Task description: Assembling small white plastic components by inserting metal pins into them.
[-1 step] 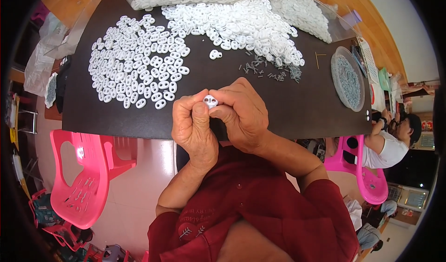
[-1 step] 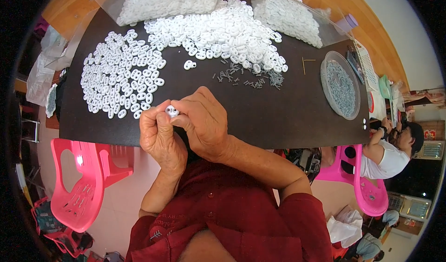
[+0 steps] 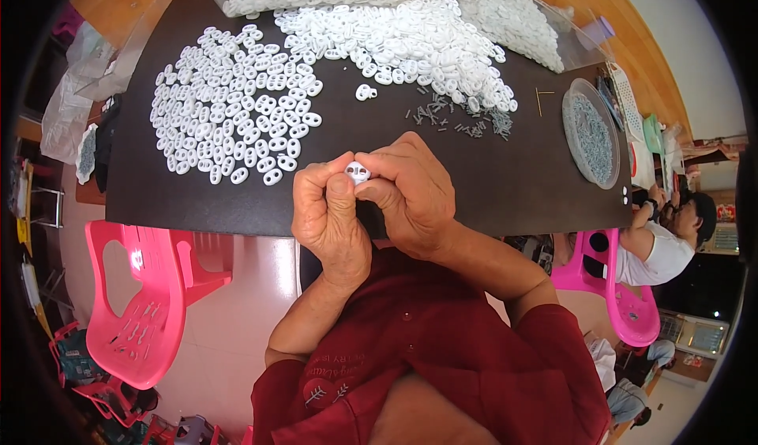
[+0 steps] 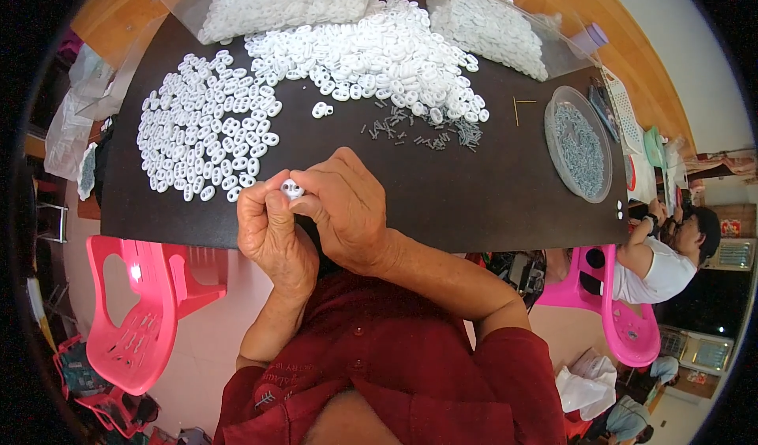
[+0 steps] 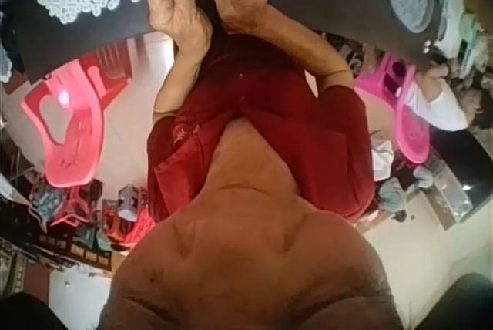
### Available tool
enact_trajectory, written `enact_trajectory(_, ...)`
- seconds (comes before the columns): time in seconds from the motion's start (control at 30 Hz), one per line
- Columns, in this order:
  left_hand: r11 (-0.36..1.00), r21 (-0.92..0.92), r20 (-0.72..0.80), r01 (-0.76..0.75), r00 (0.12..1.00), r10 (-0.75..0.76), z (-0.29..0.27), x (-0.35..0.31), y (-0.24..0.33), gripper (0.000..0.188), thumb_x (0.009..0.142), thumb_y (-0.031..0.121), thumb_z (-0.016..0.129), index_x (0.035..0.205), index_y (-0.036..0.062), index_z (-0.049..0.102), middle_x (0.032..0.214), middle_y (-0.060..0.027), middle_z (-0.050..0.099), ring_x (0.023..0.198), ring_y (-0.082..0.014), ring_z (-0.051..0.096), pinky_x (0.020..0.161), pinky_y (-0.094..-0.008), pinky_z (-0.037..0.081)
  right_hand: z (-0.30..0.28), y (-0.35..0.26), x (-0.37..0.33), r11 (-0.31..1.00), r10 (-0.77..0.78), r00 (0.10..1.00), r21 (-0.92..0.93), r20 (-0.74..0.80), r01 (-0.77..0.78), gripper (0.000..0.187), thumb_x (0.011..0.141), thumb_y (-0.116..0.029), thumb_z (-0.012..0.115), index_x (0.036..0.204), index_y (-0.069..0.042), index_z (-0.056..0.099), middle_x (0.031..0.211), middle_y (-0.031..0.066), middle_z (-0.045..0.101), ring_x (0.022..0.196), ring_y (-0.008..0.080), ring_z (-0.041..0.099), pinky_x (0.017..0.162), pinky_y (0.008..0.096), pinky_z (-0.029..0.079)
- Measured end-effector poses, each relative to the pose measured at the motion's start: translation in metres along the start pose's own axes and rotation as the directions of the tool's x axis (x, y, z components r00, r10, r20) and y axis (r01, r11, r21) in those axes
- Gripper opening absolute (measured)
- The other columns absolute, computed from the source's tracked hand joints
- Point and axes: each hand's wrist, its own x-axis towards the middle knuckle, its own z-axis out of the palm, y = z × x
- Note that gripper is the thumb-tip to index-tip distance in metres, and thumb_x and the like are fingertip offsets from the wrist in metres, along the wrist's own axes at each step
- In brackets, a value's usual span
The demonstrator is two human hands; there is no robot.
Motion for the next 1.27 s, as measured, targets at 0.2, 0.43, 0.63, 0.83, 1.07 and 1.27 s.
enact_trajectory(0.2, 0.997, -0.024, 0.011, 0.068, 0.998, -0.068, 0.001, -0.003, -0.005, 0.017, 0.093, 0.014, 0.053, 0.096, -0.0023, 0.056, 0.087, -0.0019, 0.054, 0.076, -0.0056, 0.045, 0.071, -0.0206, 0.039, 0.0, 0.008, -0.005, 0.998, -0.058, 0.998, -0.024, 0.005, 0.058, 0.023, 0.075, -0.004, 0.068, 0.095, 0.002, 0.06, 0.08, 0.0105, 0.061, 0.061, 0.0214, 0.053, 0.053, 0.0291, 0.042)
enact_trajectory(0.43, 0.995, 0.092, 0.009, 0.041, 0.999, -0.042, 0.013, 0.004, 0.007, 0.018, 0.094, 0.005, 0.046, 0.101, -0.0027, 0.06, 0.096, -0.0043, 0.057, 0.086, -0.0094, 0.051, 0.077, -0.0223, 0.042, -0.012, -0.002, 0.009, 0.996, -0.006, 1.0, -0.093, 0.029, 0.009, 0.023, 0.072, -0.003, 0.068, 0.094, -0.001, 0.061, 0.082, 0.0092, 0.062, 0.067, 0.0233, 0.055, 0.06, 0.0318, 0.043)
enact_trajectory(0.63, 0.98, 0.046, 0.175, 0.195, 0.964, -0.2, 0.018, 0.007, 0.013, 0.028, 0.094, 0.01, 0.049, 0.117, -0.0054, 0.052, 0.093, -0.0087, 0.061, 0.076, -0.0082, 0.054, 0.067, -0.0208, 0.044, -0.05, 0.014, 0.017, 0.97, 0.212, 0.977, -0.119, -0.015, -0.212, 0.017, 0.073, -0.004, 0.07, 0.089, -0.005, 0.064, 0.076, 0.0042, 0.06, 0.064, 0.0145, 0.055, 0.058, 0.027, 0.043)
enact_trajectory(0.83, 0.95, 0.161, 0.184, 0.269, 0.937, -0.297, 0.01, 0.023, 0.009, 0.026, 0.091, 0.008, 0.054, 0.114, -0.0021, 0.054, 0.091, -0.0073, 0.062, 0.074, -0.0087, 0.055, 0.065, -0.0211, 0.044, -0.158, 0.095, 0.091, 0.854, 0.158, 0.948, -0.445, -0.275, -0.271, 0.018, 0.076, -0.009, 0.067, 0.092, -0.002, 0.066, 0.074, -0.0011, 0.058, 0.069, 0.0069, 0.051, 0.065, 0.0222, 0.043)
enact_trajectory(1.07, 0.624, 0.635, 0.47, -0.455, 0.869, 0.155, 0.012, 0.071, -0.005, 0.013, 0.083, -0.002, 0.057, 0.096, -0.0003, 0.06, 0.073, -0.0099, 0.057, 0.065, -0.0241, 0.055, 0.06, -0.0303, 0.044, -0.22, 0.162, 0.136, 0.315, 0.045, 0.995, -0.944, -0.089, -0.099, 0.022, 0.071, -0.003, 0.066, 0.093, -0.007, 0.067, 0.085, 0.0119, 0.064, 0.076, 0.0279, 0.06, 0.071, 0.0337, 0.047)
enact_trajectory(1.27, 0.217, 0.705, 0.672, -0.675, 0.734, 0.1, 0.025, 0.091, -0.015, 0.025, 0.073, 0.001, 0.061, 0.097, 0.0086, 0.062, 0.081, -0.0094, 0.055, 0.079, -0.0275, 0.054, 0.065, -0.0363, 0.045, -0.121, 0.113, 0.081, 0.782, -0.005, 0.987, -0.615, 0.16, 0.104, 0.026, 0.069, -0.003, 0.068, 0.095, -0.009, 0.066, 0.095, 0.0122, 0.064, 0.094, 0.027, 0.056, 0.085, 0.0367, 0.042)
